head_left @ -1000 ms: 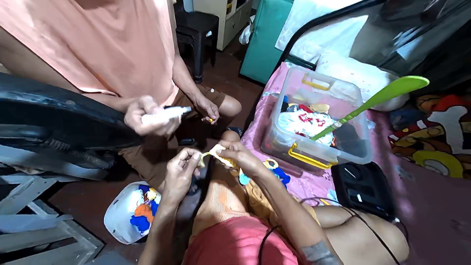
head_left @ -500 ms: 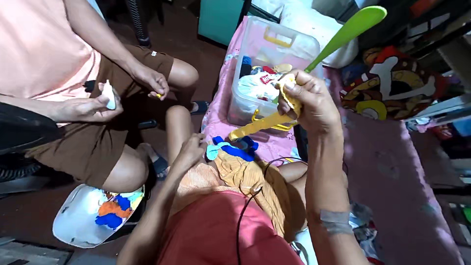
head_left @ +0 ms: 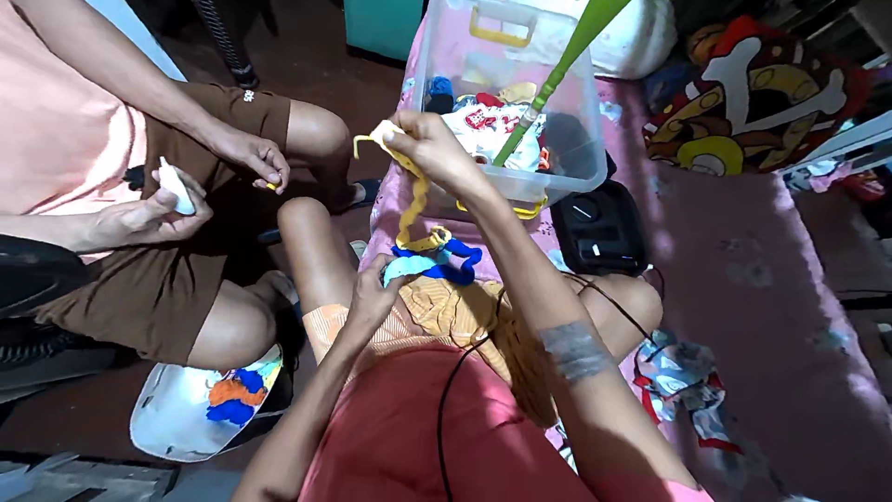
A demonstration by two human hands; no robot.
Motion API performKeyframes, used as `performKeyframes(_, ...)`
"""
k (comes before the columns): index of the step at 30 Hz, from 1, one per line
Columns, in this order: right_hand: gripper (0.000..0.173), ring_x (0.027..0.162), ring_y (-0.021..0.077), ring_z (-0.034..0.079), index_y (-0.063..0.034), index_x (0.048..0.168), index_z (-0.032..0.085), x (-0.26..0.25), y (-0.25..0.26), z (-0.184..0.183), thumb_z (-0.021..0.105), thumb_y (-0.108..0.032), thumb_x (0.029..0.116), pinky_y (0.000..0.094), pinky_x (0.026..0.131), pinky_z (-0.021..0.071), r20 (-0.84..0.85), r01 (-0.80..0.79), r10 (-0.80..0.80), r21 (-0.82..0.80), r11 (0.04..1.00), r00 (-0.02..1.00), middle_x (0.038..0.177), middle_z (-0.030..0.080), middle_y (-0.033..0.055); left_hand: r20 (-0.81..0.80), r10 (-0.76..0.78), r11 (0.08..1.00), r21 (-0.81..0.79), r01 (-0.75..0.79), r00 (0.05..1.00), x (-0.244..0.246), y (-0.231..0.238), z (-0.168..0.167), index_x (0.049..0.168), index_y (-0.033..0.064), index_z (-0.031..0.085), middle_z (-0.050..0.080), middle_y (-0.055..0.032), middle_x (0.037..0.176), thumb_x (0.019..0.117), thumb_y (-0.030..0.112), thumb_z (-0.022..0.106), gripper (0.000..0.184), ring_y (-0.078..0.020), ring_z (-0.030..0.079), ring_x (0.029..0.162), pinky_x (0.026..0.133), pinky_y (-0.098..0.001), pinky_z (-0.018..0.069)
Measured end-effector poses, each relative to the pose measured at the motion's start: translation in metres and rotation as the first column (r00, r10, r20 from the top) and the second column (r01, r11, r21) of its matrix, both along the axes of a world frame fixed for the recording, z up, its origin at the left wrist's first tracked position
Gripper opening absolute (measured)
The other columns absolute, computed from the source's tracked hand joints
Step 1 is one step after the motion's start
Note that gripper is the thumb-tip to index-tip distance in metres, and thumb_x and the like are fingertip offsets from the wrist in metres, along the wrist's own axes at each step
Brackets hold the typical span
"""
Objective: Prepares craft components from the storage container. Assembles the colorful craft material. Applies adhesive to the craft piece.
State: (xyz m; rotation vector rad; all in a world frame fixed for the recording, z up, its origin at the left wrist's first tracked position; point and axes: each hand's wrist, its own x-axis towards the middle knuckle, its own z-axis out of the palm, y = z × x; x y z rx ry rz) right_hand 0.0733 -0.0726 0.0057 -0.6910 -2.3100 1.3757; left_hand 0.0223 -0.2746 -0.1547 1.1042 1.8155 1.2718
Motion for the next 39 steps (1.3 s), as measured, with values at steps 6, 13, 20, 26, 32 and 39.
performKeyframes(6, 0.041, 0.117, 0.0308, 0.063, -0.0106, 0.144, 0.057, -0.009, -0.012, 0.008, 0.051, -0.017, 0.1045, 0.0524, 0.099, 0.0491, 0.194, 0.045, -0.14, 0.425, 0.904, 0.971, 0.13, 0.066, 0.0133, -0.126, -0.043, 0.998, 0.04, 0.049, 0.991, -0.005, 0.013, 0.029, 0.115, 0.0036, 0.067, 0.071, -0.0119, 0.093, 0.0956, 0.009, 0.066, 0.02, -0.0197, 0.068, 0.075, 0.07, -0.0434, 0.0578)
performKeyframes(13, 0.042, 0.098, 0.014, 0.065, -0.0027, 0.138, 0.058, 0.051, -0.035, -0.051, 0.044, -0.028, 0.1072, 0.035, 0.085, 0.055, -0.031, -0.186, 0.184, -0.273, 0.944, 0.982, 0.122, 0.067, 0.0129, -0.468, -0.032, 0.972, 0.189, 0.136, 0.883, -0.019, 0.037, 0.063, 0.108, 0.0006, 0.068, 0.068, -0.0172, 0.082, 0.0959, 0.011, 0.065, 0.016, -0.0323, 0.068, 0.071, 0.066, -0.0536, 0.0546)
performKeyframes(20, 0.038, 0.052, 0.001, 0.049, -0.0027, 0.136, 0.058, 0.085, -0.033, -0.049, 0.06, -0.007, 0.0982, 0.0163, 0.049, 0.0413, -0.034, -0.124, 0.122, -0.474, 0.872, 0.992, 0.072, 0.062, 0.0015, -0.036, -0.38, 0.925, -0.003, 0.38, 0.924, -0.05, 0.048, 0.084, 0.111, 0.0073, 0.066, 0.066, 0.001, 0.084, 0.0885, 0.022, 0.074, 0.029, -0.0073, 0.063, 0.073, 0.07, -0.0285, 0.055)
performKeyframes(26, 0.038, 0.063, 0.0034, 0.06, 0.0019, 0.132, 0.058, 0.106, -0.033, -0.044, 0.058, -0.006, 0.0955, 0.0196, 0.058, 0.0513, -0.131, -0.201, 0.157, -0.468, 0.86, 0.979, 0.083, 0.069, 0.0015, 0.194, -0.253, 0.962, 0.154, 0.225, 0.948, -0.058, 0.025, 0.101, 0.1, 0.0042, 0.071, 0.071, 0.0055, 0.082, 0.0895, 0.0, 0.067, 0.012, 0.0001, 0.065, 0.069, 0.068, -0.0182, 0.0573)
performKeyframes(32, 0.055, 0.1, 0.0077, 0.064, 0.0075, 0.138, 0.053, 0.092, -0.051, -0.04, 0.07, -0.014, 0.0906, 0.0257, 0.089, 0.0546, -0.218, -0.274, 0.215, -0.297, 0.915, 0.952, 0.124, 0.065, 0.0111, 0.257, -0.246, 0.962, 0.183, 0.203, 0.934, -0.036, 0.021, 0.122, 0.102, 0.0036, 0.07, 0.07, 0.0077, 0.082, 0.0913, 0.0, 0.065, 0.012, 0.0014, 0.065, 0.069, 0.067, -0.0168, 0.0566)
performKeyframes(39, 0.013, 0.089, 0.0038, 0.065, 0.0038, 0.1, 0.072, 0.061, -0.085, -0.04, 0.065, -0.005, 0.0943, 0.0213, 0.082, 0.0552, -0.383, 0.004, -0.09, -0.218, 0.976, 0.92, 0.099, 0.07, 0.0053, 0.173, -0.219, 0.965, 0.185, 0.187, 0.96, -0.036, 0.01, 0.119, 0.097, 0.0038, 0.07, 0.069, 0.0072, 0.083, 0.0903, 0.008, 0.07, 0.008, 0.0015, 0.065, 0.071, 0.068, -0.0175, 0.0566)
